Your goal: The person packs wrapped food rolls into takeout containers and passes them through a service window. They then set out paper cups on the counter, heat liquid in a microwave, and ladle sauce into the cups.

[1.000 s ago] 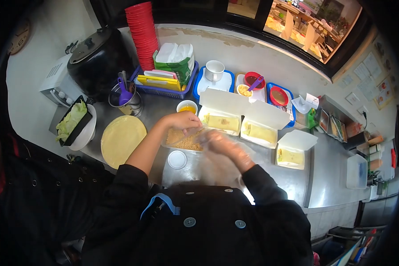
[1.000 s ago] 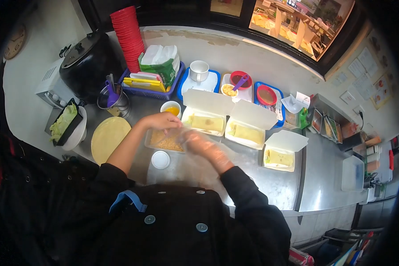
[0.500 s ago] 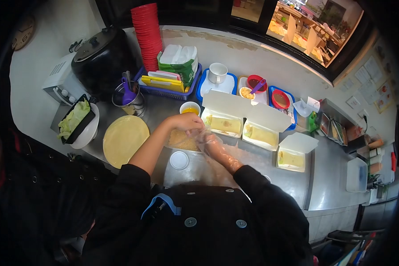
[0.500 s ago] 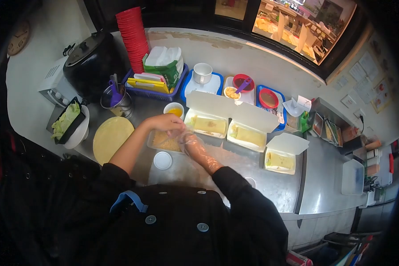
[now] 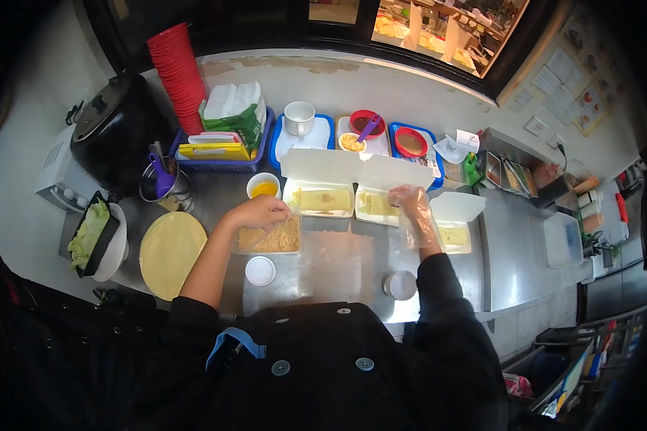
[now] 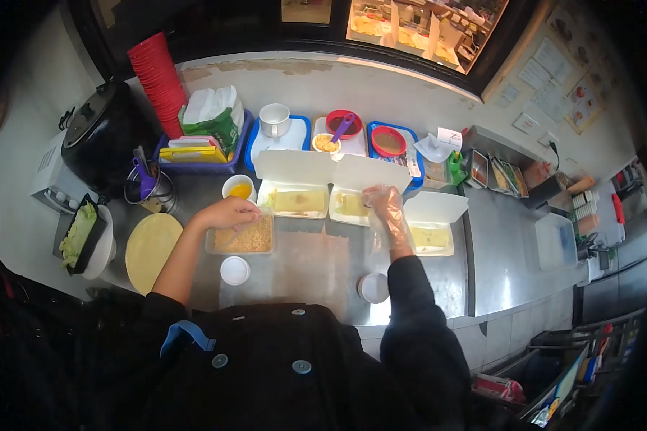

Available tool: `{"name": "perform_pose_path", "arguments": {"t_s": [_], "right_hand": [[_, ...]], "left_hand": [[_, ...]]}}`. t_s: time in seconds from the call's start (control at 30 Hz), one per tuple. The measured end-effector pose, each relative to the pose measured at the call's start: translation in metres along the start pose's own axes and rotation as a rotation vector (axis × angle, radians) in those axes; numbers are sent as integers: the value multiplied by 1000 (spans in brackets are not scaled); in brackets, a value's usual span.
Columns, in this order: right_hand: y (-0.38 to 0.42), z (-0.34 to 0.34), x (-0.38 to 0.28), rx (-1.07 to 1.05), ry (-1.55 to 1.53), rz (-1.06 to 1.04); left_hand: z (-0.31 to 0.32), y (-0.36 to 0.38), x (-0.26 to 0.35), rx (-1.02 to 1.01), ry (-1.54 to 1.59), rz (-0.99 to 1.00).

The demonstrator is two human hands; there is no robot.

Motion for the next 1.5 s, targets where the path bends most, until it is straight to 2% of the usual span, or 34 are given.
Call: {"name": "perform_pose_path", "arguments": {"t_s": [0.07,0.1,0.13,0.2,0.3,0.4,0.43,0.47,0.5,0.53,0.6,0.7,0.73,0.77,0.83,0.87,0.9,0.93,1.0,1.13,1.17,1.2,1.23,1.3,1.33,1.4,1.43,1.47,1.5], "right_hand": [[-7,-12,17,-192,397,3],[-21,-13,47,-333,731,-115],[-21,-12,49,-333,732,-115],[-20,-18,40,-133,771,-76],[-22,-16,21,-93,866,29],[-23,-18,21,17,956,-39],[-28,-23,51,16,956,-39],[-35,-22,79,-47,904,-195],[-34,-13,69,-118,847,-345],[-31,-19,72,-124,780,-260],[-10,-13,-5,-120,653,-88],[6,52,-57,-327,280,-58],[16,88,-71,-428,285,-251],[33,127,-92,-568,294,-179],[69,203,-83,-671,69,-541],[84,234,-81,-638,311,-767],[92,266,-64,-797,549,-796],[95,273,-74,-799,547,-803],[107,288,-91,-930,923,-964],[109,282,-89,-991,914,-1023],[102,280,-91,-836,727,-1026],[96,275,-90,-678,541,-1017],[100,278,-80,-675,544,-1016],[86,248,-63,-298,-53,-530],[83,236,-66,-275,-31,-522],[81,212,-79,-454,36,113],[83,222,-37,-335,-502,281],[87,202,-32,-293,-489,288],[88,183,-45,-242,-802,190]], "left_hand": [[0,1,1,3,-1,-1],[0,2,2,7,1,-4],[0,2,3,7,1,-4],[1,3,3,10,1,1],[1,4,4,15,-1,-2],[-1,7,8,74,45,46],[-2,7,7,74,45,46],[-1,6,6,66,42,42],[-1,5,5,56,38,37],[-1,4,5,55,39,35],[-1,3,3,53,49,38],[-3,4,3,46,85,42],[-5,3,1,52,88,30],[-5,1,-1,36,71,15],[-4,0,-3,22,52,-1],[-4,-1,-3,13,33,4],[-4,-1,-3,5,16,9],[-3,-2,-4,12,17,7],[0,-1,-4,22,54,29],[2,0,-2,47,28,38],[1,0,-2,56,11,40],[1,1,-1,63,-8,41],[0,3,-1,63,-11,43],[0,4,0,46,23,42],[0,2,0,46,40,50],[-1,1,1,70,65,74],[-2,7,7,101,78,82],[0,7,8,96,70,63],[2,6,7,97,63,40]]}}
Point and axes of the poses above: each hand's wrist, its own y-axis away from the middle knuckle, its own z-axis out of the palm, x = y × z, the point moved 7 cm from there along -y, towards the middle knuckle, and after that the axes turned 12 degrees about -z, right-handed, at the moved point
